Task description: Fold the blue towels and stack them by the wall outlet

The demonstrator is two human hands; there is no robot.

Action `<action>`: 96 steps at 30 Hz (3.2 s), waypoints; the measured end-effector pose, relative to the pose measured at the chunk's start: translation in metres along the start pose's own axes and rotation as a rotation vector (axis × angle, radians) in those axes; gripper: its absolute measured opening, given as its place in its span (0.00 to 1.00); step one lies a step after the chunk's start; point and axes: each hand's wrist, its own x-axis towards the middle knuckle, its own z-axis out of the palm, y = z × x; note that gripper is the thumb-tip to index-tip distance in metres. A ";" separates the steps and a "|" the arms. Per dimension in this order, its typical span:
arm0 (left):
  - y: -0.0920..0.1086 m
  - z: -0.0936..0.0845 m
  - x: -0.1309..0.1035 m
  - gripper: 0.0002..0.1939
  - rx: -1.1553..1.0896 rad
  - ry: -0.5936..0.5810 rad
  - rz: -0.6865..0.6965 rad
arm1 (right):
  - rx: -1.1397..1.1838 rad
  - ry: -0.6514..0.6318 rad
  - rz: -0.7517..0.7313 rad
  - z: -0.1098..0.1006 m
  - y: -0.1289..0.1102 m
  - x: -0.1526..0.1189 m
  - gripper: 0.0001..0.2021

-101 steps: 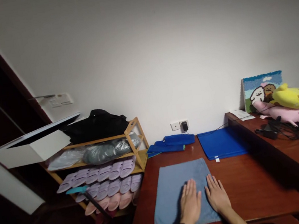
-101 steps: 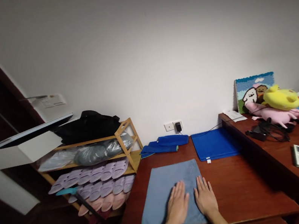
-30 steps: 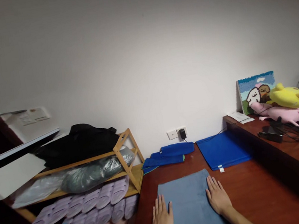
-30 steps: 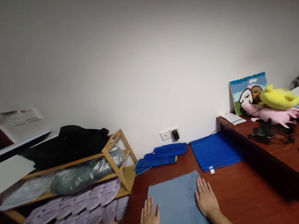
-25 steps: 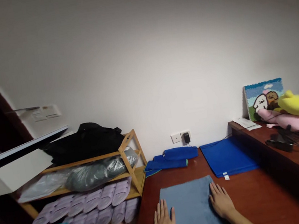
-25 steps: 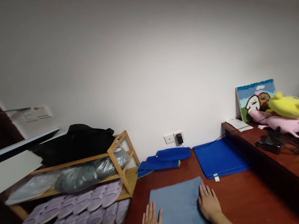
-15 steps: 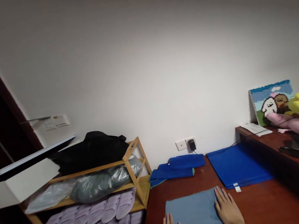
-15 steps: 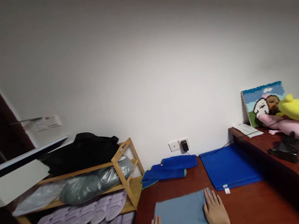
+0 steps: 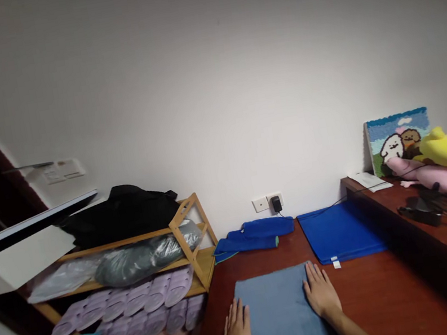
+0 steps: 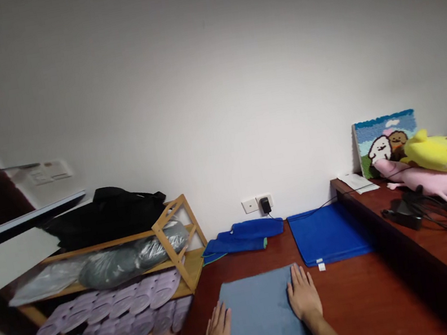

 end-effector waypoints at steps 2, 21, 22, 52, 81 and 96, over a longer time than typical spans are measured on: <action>0.013 -0.001 0.004 0.30 -0.008 0.137 0.019 | 0.000 0.000 -0.001 0.001 0.000 0.001 0.35; 0.091 0.006 0.036 0.35 -0.052 0.011 0.242 | -0.043 0.006 0.000 0.000 0.001 0.001 0.34; 0.070 0.003 0.041 0.35 -0.027 0.014 0.197 | -0.046 0.003 0.002 0.001 0.002 0.002 0.34; 0.174 0.002 0.020 0.35 -0.157 0.047 0.561 | -0.078 -0.020 -0.006 -0.001 0.000 0.002 0.34; 0.070 -0.005 -0.004 0.31 -0.069 0.218 0.467 | -0.047 0.023 0.004 -0.002 0.001 0.000 0.34; 0.044 0.004 -0.056 0.35 -0.007 0.045 0.270 | -0.048 0.028 -0.003 0.005 0.007 0.002 0.34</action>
